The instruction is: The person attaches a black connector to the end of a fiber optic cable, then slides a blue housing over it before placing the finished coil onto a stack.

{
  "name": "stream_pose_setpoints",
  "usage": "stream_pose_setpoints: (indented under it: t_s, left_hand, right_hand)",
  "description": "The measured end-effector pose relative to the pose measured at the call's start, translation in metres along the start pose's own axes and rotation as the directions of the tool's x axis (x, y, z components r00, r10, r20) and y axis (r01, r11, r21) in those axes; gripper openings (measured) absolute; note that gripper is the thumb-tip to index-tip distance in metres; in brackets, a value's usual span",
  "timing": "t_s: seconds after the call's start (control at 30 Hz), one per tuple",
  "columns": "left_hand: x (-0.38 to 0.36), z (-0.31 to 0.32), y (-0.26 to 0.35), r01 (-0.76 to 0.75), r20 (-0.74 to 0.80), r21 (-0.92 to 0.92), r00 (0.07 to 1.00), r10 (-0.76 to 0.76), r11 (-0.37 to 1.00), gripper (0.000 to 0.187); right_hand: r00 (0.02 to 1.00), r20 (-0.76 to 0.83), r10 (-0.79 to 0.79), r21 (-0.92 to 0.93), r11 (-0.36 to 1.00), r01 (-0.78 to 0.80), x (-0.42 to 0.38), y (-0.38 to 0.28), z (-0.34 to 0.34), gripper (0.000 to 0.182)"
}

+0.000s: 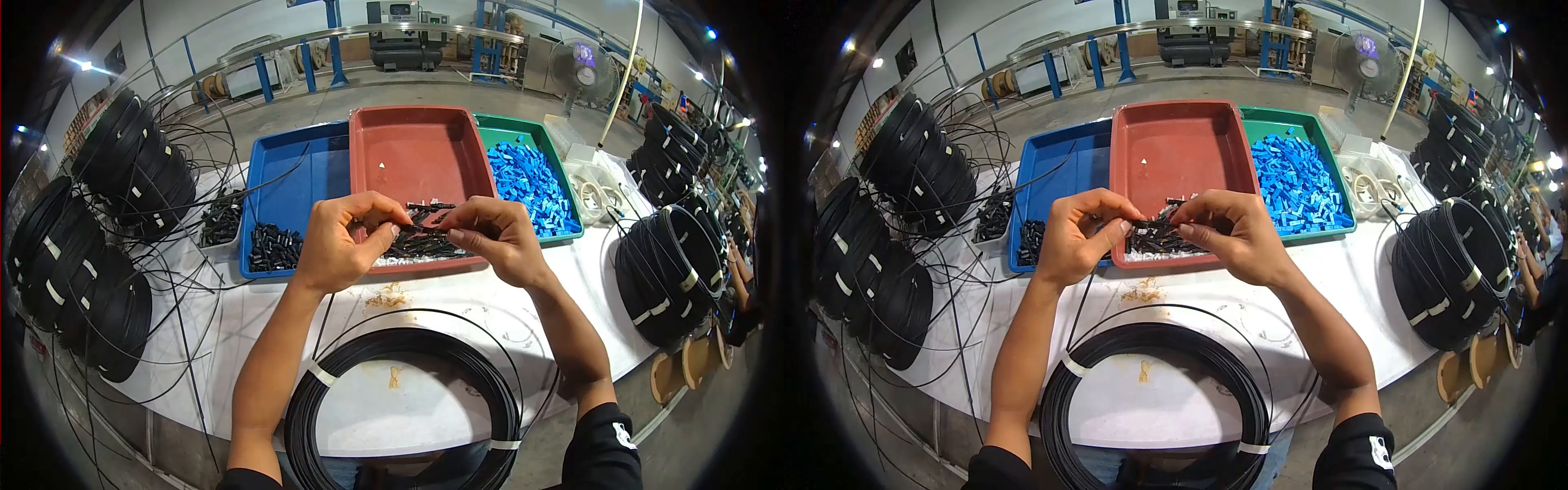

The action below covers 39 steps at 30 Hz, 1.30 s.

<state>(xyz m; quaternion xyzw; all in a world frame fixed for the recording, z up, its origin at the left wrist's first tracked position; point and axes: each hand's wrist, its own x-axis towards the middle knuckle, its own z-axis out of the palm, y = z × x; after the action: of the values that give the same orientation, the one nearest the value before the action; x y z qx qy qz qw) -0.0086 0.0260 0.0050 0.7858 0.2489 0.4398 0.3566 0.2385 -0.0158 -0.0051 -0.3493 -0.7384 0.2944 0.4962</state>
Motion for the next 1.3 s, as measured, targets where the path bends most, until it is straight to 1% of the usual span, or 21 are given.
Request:
stream_pose_setpoints:
  t_s: [0.07,0.23,0.3,0.4,0.43,0.5,0.57,0.6,0.63,0.67,0.7,0.73,0.83,0.9,0.93,1.0,1.1,1.13,1.2,1.27,1.3]
  left_hand:
    - [0.0,0.0,0.0,0.001,-0.002,0.029,1.0,-0.001,1.0,0.014]
    - [0.0,0.001,-0.001,0.027,-0.013,0.066,1.0,-0.026,0.997,0.014]
    - [0.002,0.005,-0.007,-0.101,-0.11,0.103,0.988,0.112,0.99,0.012]
    - [0.001,0.007,-0.007,-0.151,-0.089,0.078,0.984,0.157,0.986,0.012]
    - [0.001,0.006,-0.004,-0.15,-0.087,0.077,0.984,0.157,0.986,0.012]
    - [-0.001,0.004,0.003,-0.039,0.0,0.1,0.999,0.04,0.994,0.015]
    - [-0.003,0.005,0.003,-0.002,-0.01,0.085,1.0,0.003,0.996,0.015]
    - [-0.002,0.005,0.004,0.033,-0.02,0.07,0.999,-0.032,0.997,0.015]
    - [0.002,0.005,0.001,0.015,-0.023,0.078,1.0,-0.013,0.997,0.015]
    - [0.004,0.006,-0.007,-0.064,-0.06,0.077,0.996,0.069,0.995,0.014]
    - [0.004,0.007,-0.01,-0.14,-0.091,0.077,0.985,0.147,0.987,0.013]
    - [0.004,0.006,-0.01,-0.147,-0.084,0.081,0.985,0.154,0.986,0.013]
    - [0.0,0.007,-0.001,-0.094,-0.078,0.055,0.992,0.098,0.994,0.013]
    - [0.0,0.005,0.012,-0.034,0.03,0.004,0.999,0.034,0.999,0.02]
    - [0.0,0.007,0.013,-0.031,0.028,0.003,0.999,0.031,1.0,0.02]
    - [0.0,0.011,0.014,-0.133,0.033,0.084,0.991,0.131,0.988,0.024]
    - [0.0,0.012,0.013,-0.11,0.031,0.084,0.994,0.108,0.99,0.025]
    - [0.0,0.013,0.012,-0.111,0.032,0.083,0.994,0.109,0.99,0.025]
    - [-0.001,0.017,0.007,-0.115,-0.054,0.034,0.992,0.117,0.993,0.019]
    - [-0.001,0.017,0.006,-0.098,-0.053,0.022,0.994,0.099,0.995,0.018]
    - [-0.001,0.017,0.007,-0.079,-0.053,0.014,0.995,0.08,0.997,0.018]
  right_hand:
    - [0.999,0.019,0.05,0.144,0.988,-0.053,0.0,-0.004,0.001,0.015]
    - [0.997,0.039,0.068,0.131,0.989,-0.073,0.0,-0.007,-0.002,0.015]
    - [0.996,0.045,0.075,0.105,0.991,-0.079,0.0,-0.006,-0.002,0.015]
    - [0.991,0.06,0.117,0.089,0.989,-0.122,0.0,-0.004,-0.002,0.015]
    - [0.994,0.04,0.1,0.089,0.991,-0.104,0.0,-0.003,-0.001,0.016]
    - [0.996,0.02,0.083,0.089,0.992,-0.085,0.001,-0.003,0.003,0.016]
    - [0.999,0.009,0.034,0.115,0.993,-0.035,0.002,-0.003,0.006,0.016]
    - [0.997,0.045,0.068,0.064,0.995,-0.071,0.0,0.0,0.004,0.017]
    - [0.993,0.077,0.09,0.008,0.996,-0.091,0.002,-0.001,0.002,0.017]
    - [0.994,0.081,0.078,-0.012,0.997,-0.077,0.002,-0.006,0.002,0.017]
    - [0.997,0.05,0.06,0.049,0.997,-0.063,0.002,-0.007,0.006,0.017]
    - [0.999,0.039,0.031,0.03,0.999,-0.032,0.002,-0.006,0.006,0.016]
    - [1.0,0.02,0.017,-0.033,0.999,-0.016,0.001,-0.006,0.005,0.016]
    - [1.0,0.008,0.024,-0.073,0.997,-0.023,0.002,-0.008,0.005,0.016]
    - [1.0,0.004,0.006,-0.097,0.995,-0.005,0.002,-0.009,0.005,0.016]
    - [1.0,0.005,-0.012,-0.117,0.993,0.012,0.002,-0.012,0.006,0.016]
    - [0.999,0.037,0.005,-0.19,0.982,0.002,0.0,-0.021,0.006,0.019]
    - [0.999,0.035,-0.023,-0.201,0.979,0.029,0.0,-0.025,0.007,0.017]
    - [0.999,0.032,-0.042,-0.214,0.976,0.048,-0.001,-0.03,0.009,0.016]
    - [0.994,0.03,-0.109,-0.297,0.948,0.113,-0.002,-0.032,0.012,0.016]
    - [0.994,0.027,-0.105,-0.298,0.948,0.108,-0.002,-0.032,0.012,0.016]
